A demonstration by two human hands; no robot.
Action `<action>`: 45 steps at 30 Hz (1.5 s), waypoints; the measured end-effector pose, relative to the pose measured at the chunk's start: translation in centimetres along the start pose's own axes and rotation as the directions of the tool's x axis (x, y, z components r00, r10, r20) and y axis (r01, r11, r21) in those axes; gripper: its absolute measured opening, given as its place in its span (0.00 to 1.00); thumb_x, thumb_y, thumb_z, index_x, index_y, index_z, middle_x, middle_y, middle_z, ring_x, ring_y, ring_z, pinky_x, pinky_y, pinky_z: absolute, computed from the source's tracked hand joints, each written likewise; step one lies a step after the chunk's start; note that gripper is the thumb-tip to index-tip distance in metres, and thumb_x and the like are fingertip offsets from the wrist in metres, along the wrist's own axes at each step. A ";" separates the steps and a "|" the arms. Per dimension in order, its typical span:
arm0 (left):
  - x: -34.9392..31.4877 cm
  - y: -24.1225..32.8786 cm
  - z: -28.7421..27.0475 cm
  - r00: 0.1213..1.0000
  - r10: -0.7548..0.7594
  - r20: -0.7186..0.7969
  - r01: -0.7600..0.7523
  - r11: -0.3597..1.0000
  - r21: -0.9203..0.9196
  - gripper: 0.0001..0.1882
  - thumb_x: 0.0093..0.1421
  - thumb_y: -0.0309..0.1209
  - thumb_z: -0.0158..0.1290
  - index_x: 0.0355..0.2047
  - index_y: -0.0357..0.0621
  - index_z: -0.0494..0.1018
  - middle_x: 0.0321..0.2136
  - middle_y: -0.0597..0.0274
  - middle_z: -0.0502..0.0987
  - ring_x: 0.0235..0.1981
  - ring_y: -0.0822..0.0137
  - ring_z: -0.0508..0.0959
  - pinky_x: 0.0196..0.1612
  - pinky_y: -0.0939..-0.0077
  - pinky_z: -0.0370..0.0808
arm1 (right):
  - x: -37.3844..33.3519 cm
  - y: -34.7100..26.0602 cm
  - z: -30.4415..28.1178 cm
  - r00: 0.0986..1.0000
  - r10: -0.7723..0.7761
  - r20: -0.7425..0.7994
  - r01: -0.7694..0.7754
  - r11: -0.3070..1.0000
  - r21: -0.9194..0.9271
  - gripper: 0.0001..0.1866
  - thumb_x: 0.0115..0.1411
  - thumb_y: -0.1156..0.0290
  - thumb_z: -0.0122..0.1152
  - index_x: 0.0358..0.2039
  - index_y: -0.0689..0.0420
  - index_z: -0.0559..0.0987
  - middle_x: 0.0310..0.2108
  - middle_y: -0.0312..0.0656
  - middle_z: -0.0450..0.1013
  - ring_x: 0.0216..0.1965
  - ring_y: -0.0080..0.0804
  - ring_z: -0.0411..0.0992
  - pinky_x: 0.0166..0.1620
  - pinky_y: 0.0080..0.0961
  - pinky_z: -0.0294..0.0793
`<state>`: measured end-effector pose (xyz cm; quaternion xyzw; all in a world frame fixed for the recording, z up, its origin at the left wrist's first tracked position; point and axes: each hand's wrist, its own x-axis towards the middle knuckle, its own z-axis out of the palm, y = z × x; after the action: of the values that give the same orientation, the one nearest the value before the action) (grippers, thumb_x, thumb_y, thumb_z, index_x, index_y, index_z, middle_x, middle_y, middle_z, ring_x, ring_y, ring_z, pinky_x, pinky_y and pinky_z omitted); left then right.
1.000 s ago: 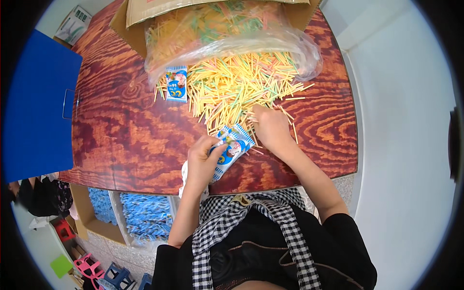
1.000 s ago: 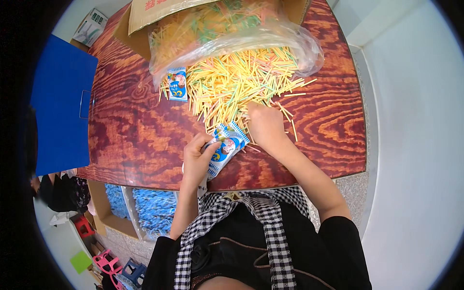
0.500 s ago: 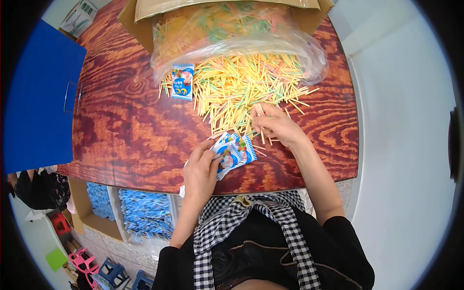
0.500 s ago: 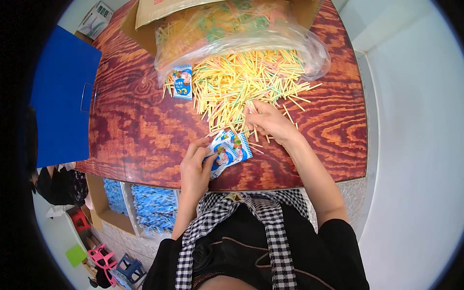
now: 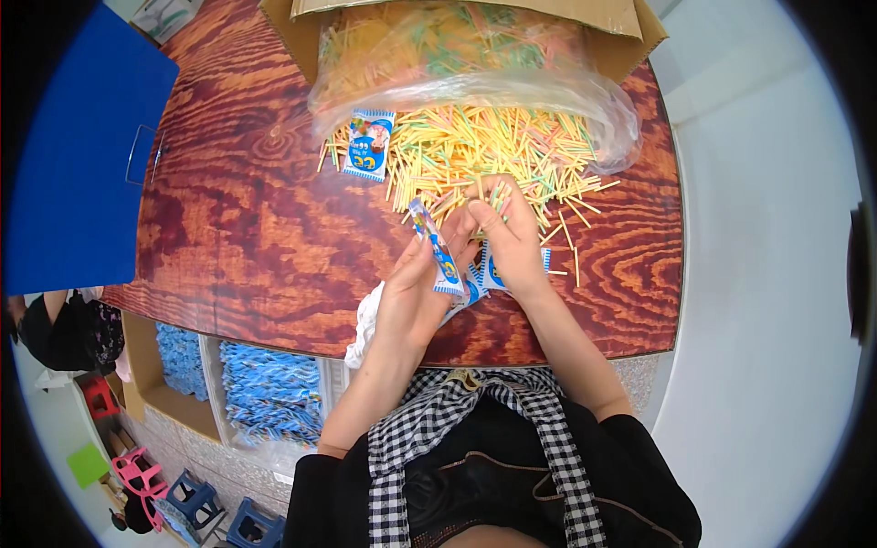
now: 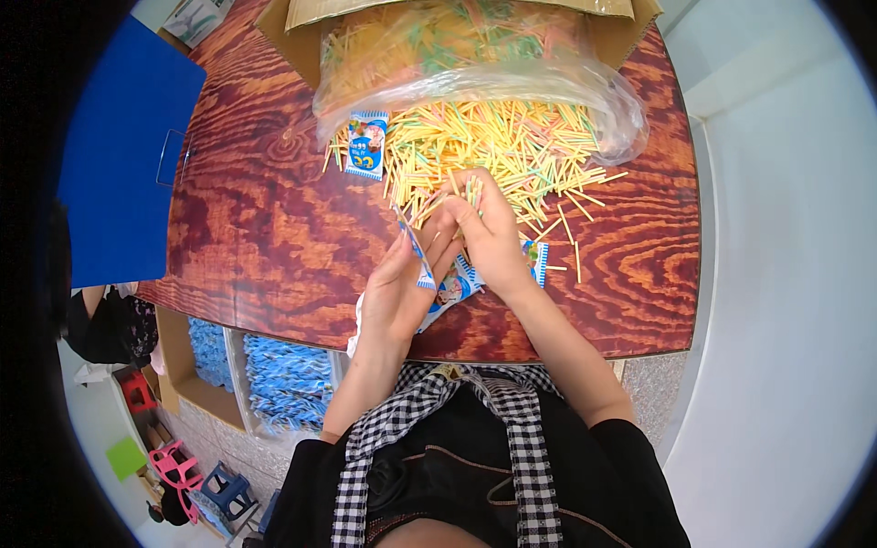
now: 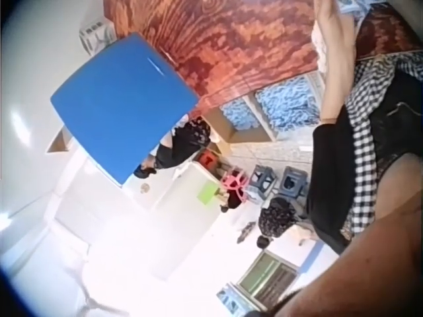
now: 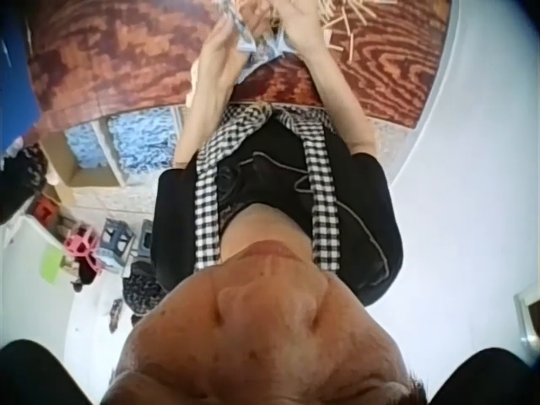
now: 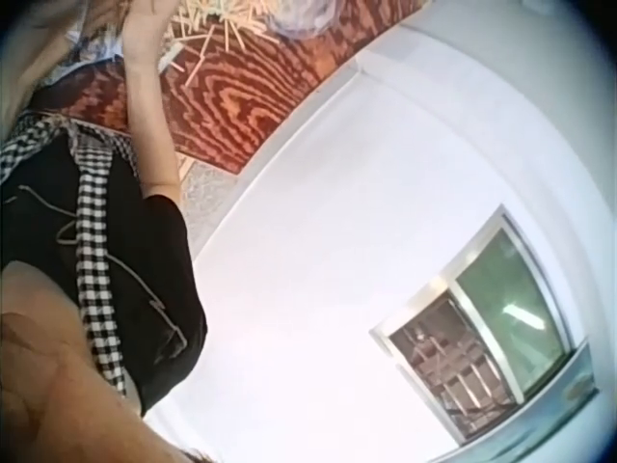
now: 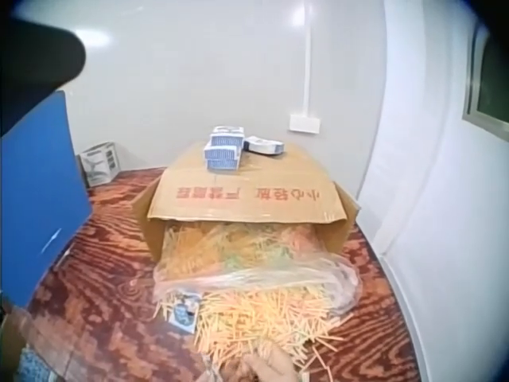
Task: Packaging yellow toy sticks into small blue plastic bags.
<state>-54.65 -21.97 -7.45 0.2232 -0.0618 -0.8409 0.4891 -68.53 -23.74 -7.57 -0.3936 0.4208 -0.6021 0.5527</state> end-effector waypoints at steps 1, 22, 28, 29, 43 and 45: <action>0.1 -0.2 0.1 1.000 -0.005 0.005 0.005 1.000 -0.017 0.24 0.68 0.32 0.42 0.61 0.35 0.56 0.59 0.50 0.64 0.62 0.56 0.63 0.67 0.58 0.57 | -0.2 0.5 0.2 1.000 -0.021 -0.022 0.020 0.999 -0.025 0.11 0.65 0.75 0.50 0.47 0.62 0.67 0.29 0.37 0.70 0.34 0.22 0.69 0.43 0.20 0.69; -3.0 0.0 1.2 0.976 0.216 0.029 -0.189 0.777 0.601 0.19 0.65 0.29 0.46 0.54 0.32 0.65 0.62 0.47 0.61 0.63 0.55 0.62 0.63 0.60 0.59 | -2.5 -0.5 -0.2 0.996 -0.063 0.058 0.064 0.998 -0.017 0.07 0.67 0.73 0.49 0.39 0.63 0.72 0.33 0.38 0.72 0.36 0.20 0.71 0.42 0.20 0.71; -2.8 2.1 3.8 0.696 0.132 0.706 -0.662 -0.263 0.702 0.07 0.53 0.21 0.56 0.30 0.38 0.69 0.61 0.42 0.61 0.64 0.47 0.60 0.63 0.52 0.57 | -2.8 -1.0 -0.5 0.965 -0.152 0.215 0.208 0.941 -0.267 0.07 0.62 0.77 0.51 0.41 0.64 0.72 0.33 0.41 0.72 0.37 0.27 0.72 0.39 0.21 0.71; -2.5 2.1 3.6 0.714 0.023 0.699 -0.650 -0.350 0.675 0.08 0.53 0.22 0.56 0.31 0.38 0.69 0.61 0.42 0.61 0.64 0.46 0.59 0.64 0.50 0.56 | -3.1 -0.8 -0.8 0.950 -0.185 0.251 0.282 0.853 -0.438 0.11 0.60 0.79 0.51 0.43 0.63 0.71 0.36 0.44 0.72 0.40 0.34 0.72 0.41 0.26 0.71; -2.6 1.3 2.4 0.741 -0.142 0.656 -0.627 -0.496 0.601 0.08 0.52 0.24 0.58 0.30 0.40 0.70 0.59 0.45 0.65 0.63 0.43 0.60 0.66 0.46 0.48 | -3.1 1.2 -2.0 0.956 -0.032 0.290 0.167 0.875 -0.454 0.11 0.58 0.77 0.52 0.43 0.63 0.73 0.38 0.47 0.74 0.39 0.42 0.74 0.43 0.31 0.71; -2.8 1.3 2.5 0.741 -0.110 0.663 -0.625 -0.474 0.620 0.06 0.51 0.23 0.57 0.28 0.40 0.70 0.60 0.48 0.64 0.64 0.46 0.59 0.65 0.47 0.50 | -3.3 1.7 -2.0 0.951 -0.152 0.269 0.254 0.881 -0.400 0.08 0.61 0.73 0.52 0.39 0.62 0.73 0.33 0.45 0.74 0.36 0.40 0.73 0.41 0.30 0.70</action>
<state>-53.56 -20.57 -3.93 0.2919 -0.8841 -0.2504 0.2654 -69.54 -20.35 -9.85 -0.6146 0.4325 -0.4996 0.4308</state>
